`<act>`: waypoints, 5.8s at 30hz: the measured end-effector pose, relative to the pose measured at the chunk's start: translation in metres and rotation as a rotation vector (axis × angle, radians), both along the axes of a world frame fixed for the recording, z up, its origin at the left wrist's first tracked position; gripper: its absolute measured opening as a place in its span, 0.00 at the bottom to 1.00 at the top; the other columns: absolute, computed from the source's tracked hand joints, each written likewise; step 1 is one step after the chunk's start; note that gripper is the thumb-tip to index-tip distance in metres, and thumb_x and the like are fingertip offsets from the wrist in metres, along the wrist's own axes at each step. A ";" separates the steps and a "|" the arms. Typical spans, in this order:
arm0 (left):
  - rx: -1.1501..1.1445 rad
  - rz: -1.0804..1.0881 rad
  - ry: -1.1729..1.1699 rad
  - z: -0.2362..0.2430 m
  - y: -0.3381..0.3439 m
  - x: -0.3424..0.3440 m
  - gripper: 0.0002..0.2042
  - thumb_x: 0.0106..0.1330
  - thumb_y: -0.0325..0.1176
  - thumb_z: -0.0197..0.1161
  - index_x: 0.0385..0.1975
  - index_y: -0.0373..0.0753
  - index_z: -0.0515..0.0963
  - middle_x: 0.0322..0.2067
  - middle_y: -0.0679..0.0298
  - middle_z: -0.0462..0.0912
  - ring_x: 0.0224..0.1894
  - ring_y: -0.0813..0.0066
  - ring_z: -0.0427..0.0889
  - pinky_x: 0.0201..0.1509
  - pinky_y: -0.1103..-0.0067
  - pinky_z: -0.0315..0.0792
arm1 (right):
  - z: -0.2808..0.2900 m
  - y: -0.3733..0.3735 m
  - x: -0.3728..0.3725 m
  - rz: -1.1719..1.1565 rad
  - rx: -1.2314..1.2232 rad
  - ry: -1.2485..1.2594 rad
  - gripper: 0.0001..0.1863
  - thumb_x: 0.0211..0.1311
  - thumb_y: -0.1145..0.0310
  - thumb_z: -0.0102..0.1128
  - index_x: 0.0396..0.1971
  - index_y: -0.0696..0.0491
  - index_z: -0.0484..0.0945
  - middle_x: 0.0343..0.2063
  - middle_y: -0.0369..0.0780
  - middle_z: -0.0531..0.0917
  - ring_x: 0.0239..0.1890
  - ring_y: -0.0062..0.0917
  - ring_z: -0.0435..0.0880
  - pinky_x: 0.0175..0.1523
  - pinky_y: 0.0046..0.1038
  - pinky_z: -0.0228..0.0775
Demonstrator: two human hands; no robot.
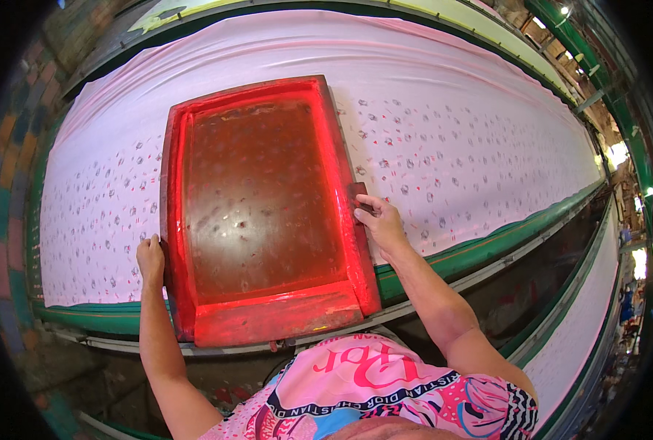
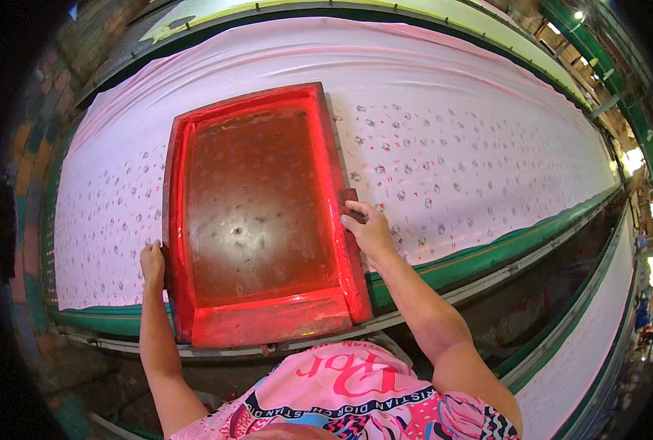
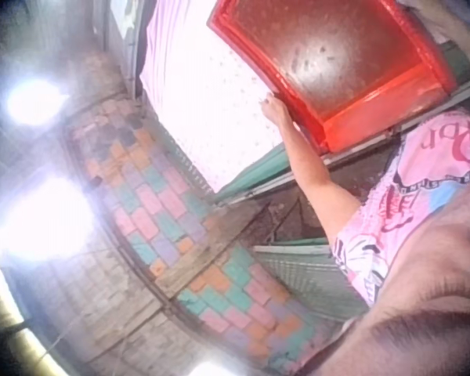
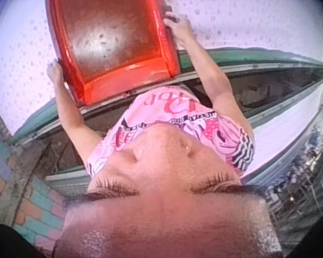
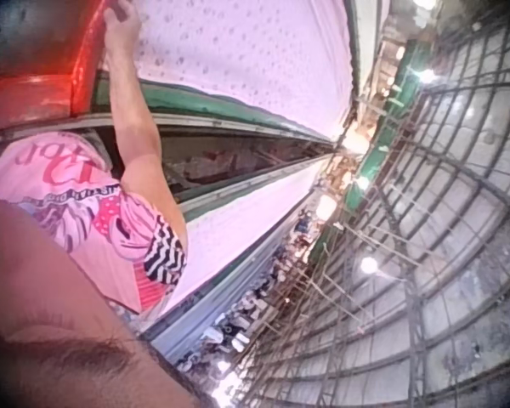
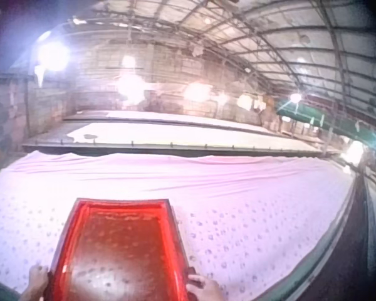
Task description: The person uses a red rectangular screen-printing frame to apply a pattern onto a white textile laid on a green conveyor. They repeatedly pull a squeegee across the frame, lift and reposition the frame, and continue printing along the fabric.
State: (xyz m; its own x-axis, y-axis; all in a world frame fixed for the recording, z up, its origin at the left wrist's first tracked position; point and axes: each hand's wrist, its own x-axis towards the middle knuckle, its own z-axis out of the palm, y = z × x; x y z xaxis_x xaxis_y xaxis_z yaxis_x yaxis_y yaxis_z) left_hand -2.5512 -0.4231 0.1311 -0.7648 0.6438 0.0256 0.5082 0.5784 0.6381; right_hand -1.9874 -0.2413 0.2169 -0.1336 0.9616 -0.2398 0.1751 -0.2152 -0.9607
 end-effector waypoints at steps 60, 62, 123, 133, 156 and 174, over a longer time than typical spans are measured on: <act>0.212 0.045 -0.473 0.058 0.284 0.718 0.17 0.74 0.38 0.62 0.25 0.32 0.78 0.22 0.62 0.73 0.26 0.71 0.70 0.32 0.65 0.66 | 0.062 0.183 0.660 0.193 0.851 -0.756 0.22 0.62 0.64 0.76 0.57 0.51 0.87 0.62 0.51 0.83 0.65 0.48 0.81 0.71 0.49 0.73; 0.185 0.031 -0.443 0.052 0.290 0.719 0.18 0.73 0.37 0.62 0.23 0.30 0.76 0.22 0.59 0.74 0.26 0.69 0.71 0.32 0.63 0.67 | 0.059 0.140 0.655 0.618 0.810 -0.503 0.24 0.58 0.64 0.79 0.55 0.50 0.88 0.62 0.50 0.83 0.66 0.48 0.80 0.72 0.49 0.73; 0.184 0.126 -0.251 0.061 0.284 0.746 0.16 0.83 0.40 0.62 0.48 0.29 0.83 0.44 0.51 0.85 0.44 0.60 0.84 0.51 0.65 0.77 | 0.013 0.518 0.375 0.602 1.035 -1.084 0.25 0.62 0.81 0.59 0.58 0.45 0.86 0.47 0.44 0.88 0.55 0.42 0.88 0.60 0.47 0.81; 0.158 0.189 -0.212 0.061 0.285 0.749 0.14 0.83 0.38 0.62 0.48 0.30 0.83 0.43 0.54 0.84 0.43 0.63 0.83 0.51 0.67 0.77 | 0.026 0.581 0.357 0.597 0.999 -1.035 0.29 0.60 0.83 0.58 0.60 0.45 0.86 0.52 0.43 0.89 0.59 0.43 0.87 0.62 0.48 0.82; 0.139 0.141 -0.144 0.058 0.283 0.746 0.14 0.84 0.38 0.61 0.47 0.29 0.84 0.40 0.56 0.84 0.41 0.64 0.82 0.50 0.68 0.77 | 0.032 0.606 0.369 0.737 0.943 -1.073 0.23 0.63 0.74 0.60 0.58 0.44 0.87 0.52 0.43 0.91 0.58 0.43 0.89 0.59 0.49 0.82; 0.161 -0.075 -0.099 0.054 0.290 0.729 0.23 0.82 0.46 0.59 0.37 0.26 0.84 0.34 0.40 0.85 0.39 0.42 0.83 0.48 0.56 0.75 | 0.058 0.322 0.470 0.945 0.799 -1.120 0.18 0.63 0.72 0.62 0.51 0.42 0.89 0.44 0.41 0.92 0.50 0.40 0.92 0.53 0.46 0.85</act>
